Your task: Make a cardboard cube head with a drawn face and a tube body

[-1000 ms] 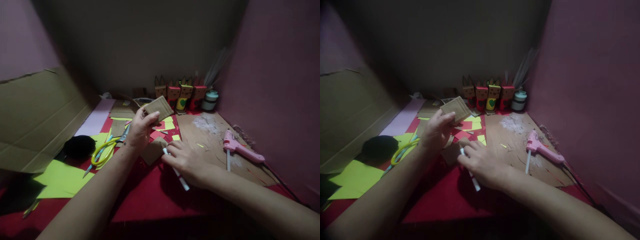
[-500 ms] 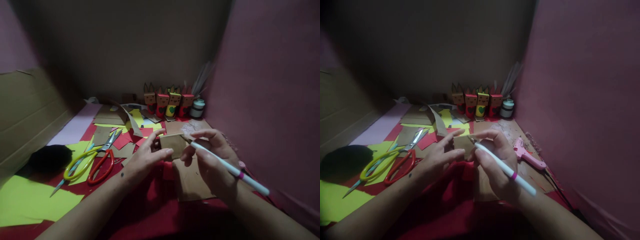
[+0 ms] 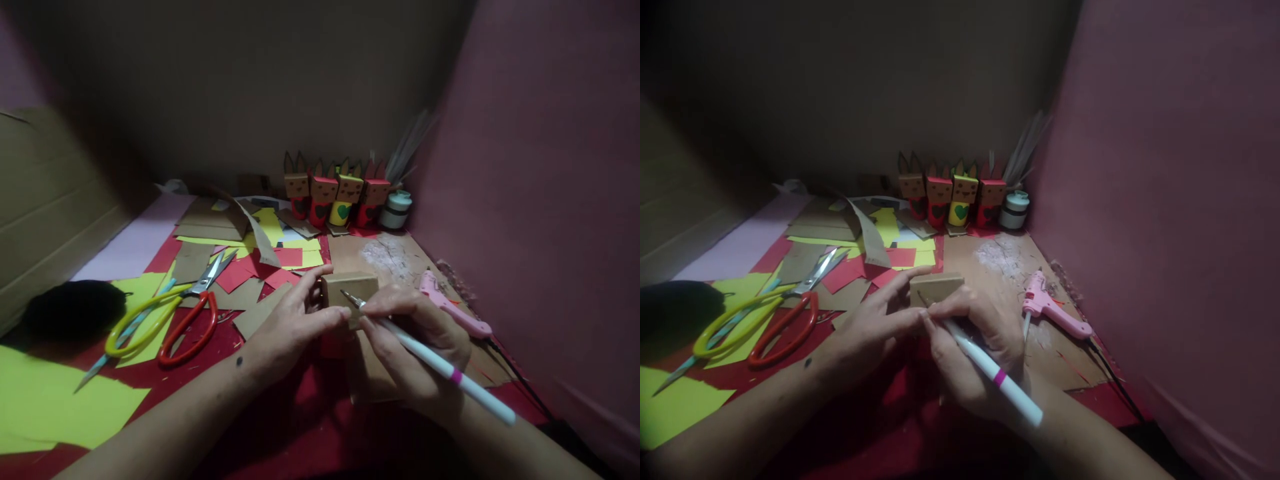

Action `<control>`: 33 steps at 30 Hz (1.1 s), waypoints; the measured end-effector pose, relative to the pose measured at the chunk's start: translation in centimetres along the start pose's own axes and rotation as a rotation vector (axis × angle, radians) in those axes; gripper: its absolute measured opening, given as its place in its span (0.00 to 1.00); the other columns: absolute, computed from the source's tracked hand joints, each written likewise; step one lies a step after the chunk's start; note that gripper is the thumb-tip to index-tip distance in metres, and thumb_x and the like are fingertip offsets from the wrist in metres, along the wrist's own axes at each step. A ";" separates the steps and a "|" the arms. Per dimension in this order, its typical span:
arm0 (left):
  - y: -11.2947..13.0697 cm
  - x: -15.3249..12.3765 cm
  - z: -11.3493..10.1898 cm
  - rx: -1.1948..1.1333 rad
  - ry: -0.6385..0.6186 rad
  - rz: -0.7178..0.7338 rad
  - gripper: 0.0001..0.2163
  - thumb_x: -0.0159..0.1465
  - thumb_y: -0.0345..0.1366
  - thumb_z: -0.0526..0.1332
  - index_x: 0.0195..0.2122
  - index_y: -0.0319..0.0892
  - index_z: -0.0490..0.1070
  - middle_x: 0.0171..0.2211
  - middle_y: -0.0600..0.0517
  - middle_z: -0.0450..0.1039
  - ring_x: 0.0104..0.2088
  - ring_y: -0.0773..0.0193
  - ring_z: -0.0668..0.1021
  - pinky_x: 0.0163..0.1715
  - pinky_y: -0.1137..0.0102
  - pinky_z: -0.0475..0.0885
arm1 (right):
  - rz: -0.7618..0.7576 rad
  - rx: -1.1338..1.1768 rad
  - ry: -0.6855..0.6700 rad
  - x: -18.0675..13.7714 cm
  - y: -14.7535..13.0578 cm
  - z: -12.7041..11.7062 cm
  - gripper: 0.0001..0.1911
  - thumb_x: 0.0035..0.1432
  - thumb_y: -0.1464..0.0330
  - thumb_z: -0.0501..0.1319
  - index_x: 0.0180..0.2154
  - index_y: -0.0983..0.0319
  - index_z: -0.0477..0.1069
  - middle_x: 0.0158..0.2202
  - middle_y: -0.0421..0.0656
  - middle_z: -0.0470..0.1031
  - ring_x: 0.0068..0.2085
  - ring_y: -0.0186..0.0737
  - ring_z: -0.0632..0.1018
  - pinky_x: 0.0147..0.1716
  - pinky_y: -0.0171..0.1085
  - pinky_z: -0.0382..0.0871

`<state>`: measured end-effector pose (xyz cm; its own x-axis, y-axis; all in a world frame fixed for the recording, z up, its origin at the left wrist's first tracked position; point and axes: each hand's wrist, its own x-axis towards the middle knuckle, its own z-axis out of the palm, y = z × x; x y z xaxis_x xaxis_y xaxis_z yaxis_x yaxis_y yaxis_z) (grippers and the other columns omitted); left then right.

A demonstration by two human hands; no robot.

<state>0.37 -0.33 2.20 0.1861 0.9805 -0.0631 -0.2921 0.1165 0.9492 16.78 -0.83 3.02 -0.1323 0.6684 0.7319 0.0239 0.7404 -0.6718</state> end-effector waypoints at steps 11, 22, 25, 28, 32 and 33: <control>-0.8 0.3 0.0 -0.065 -0.030 0.053 0.32 0.56 0.33 0.70 0.62 0.45 0.64 0.57 0.41 0.73 0.60 0.43 0.72 0.59 0.52 0.67 | 0.025 -0.174 -0.031 -0.9 0.4 -0.5 0.12 0.60 0.76 0.64 0.38 0.53 0.68 0.29 0.38 0.74 0.28 0.38 0.76 0.25 0.39 0.72; -0.8 0.2 0.3 -0.117 -0.027 0.043 0.32 0.55 0.32 0.69 0.62 0.42 0.66 0.58 0.41 0.73 0.62 0.42 0.70 0.61 0.53 0.64 | -0.004 -0.270 -0.045 -0.6 0.5 -0.3 0.10 0.59 0.75 0.63 0.36 0.54 0.65 0.25 0.36 0.71 0.22 0.35 0.73 0.19 0.35 0.68; -0.6 0.1 0.6 -0.125 -0.013 0.033 0.33 0.55 0.30 0.68 0.63 0.40 0.63 0.61 0.40 0.70 0.64 0.43 0.68 0.63 0.53 0.61 | -0.018 -0.314 -0.048 -0.8 0.6 -0.4 0.10 0.59 0.75 0.64 0.36 0.55 0.66 0.25 0.37 0.72 0.23 0.35 0.75 0.21 0.34 0.72; -0.5 0.0 0.6 -0.127 -0.022 0.030 0.34 0.56 0.29 0.68 0.64 0.40 0.61 0.63 0.38 0.67 0.65 0.43 0.67 0.64 0.53 0.60 | -0.019 -0.321 -0.025 -0.9 0.7 -0.4 0.09 0.60 0.74 0.64 0.36 0.55 0.66 0.25 0.36 0.71 0.23 0.34 0.75 0.22 0.34 0.73; -0.6 0.1 0.4 -0.114 -0.040 0.016 0.35 0.57 0.30 0.68 0.65 0.39 0.57 0.63 0.37 0.66 0.63 0.45 0.68 0.64 0.52 0.60 | -0.018 -0.316 -0.017 -0.7 0.7 -0.3 0.09 0.59 0.74 0.64 0.35 0.55 0.67 0.25 0.36 0.71 0.23 0.35 0.75 0.21 0.34 0.72; -0.6 0.1 0.4 -0.112 -0.042 0.014 0.35 0.57 0.30 0.68 0.65 0.39 0.57 0.63 0.37 0.65 0.63 0.45 0.68 0.64 0.53 0.60 | -0.020 -0.310 -0.018 -0.7 0.7 -0.3 0.09 0.59 0.74 0.64 0.36 0.54 0.67 0.25 0.36 0.71 0.23 0.35 0.75 0.21 0.34 0.72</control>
<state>0.89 -0.40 1.75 0.2200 0.9749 -0.0342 -0.3978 0.1217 0.9094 17.16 -0.77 2.03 -0.1536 0.6545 0.7403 0.3218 0.7414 -0.5888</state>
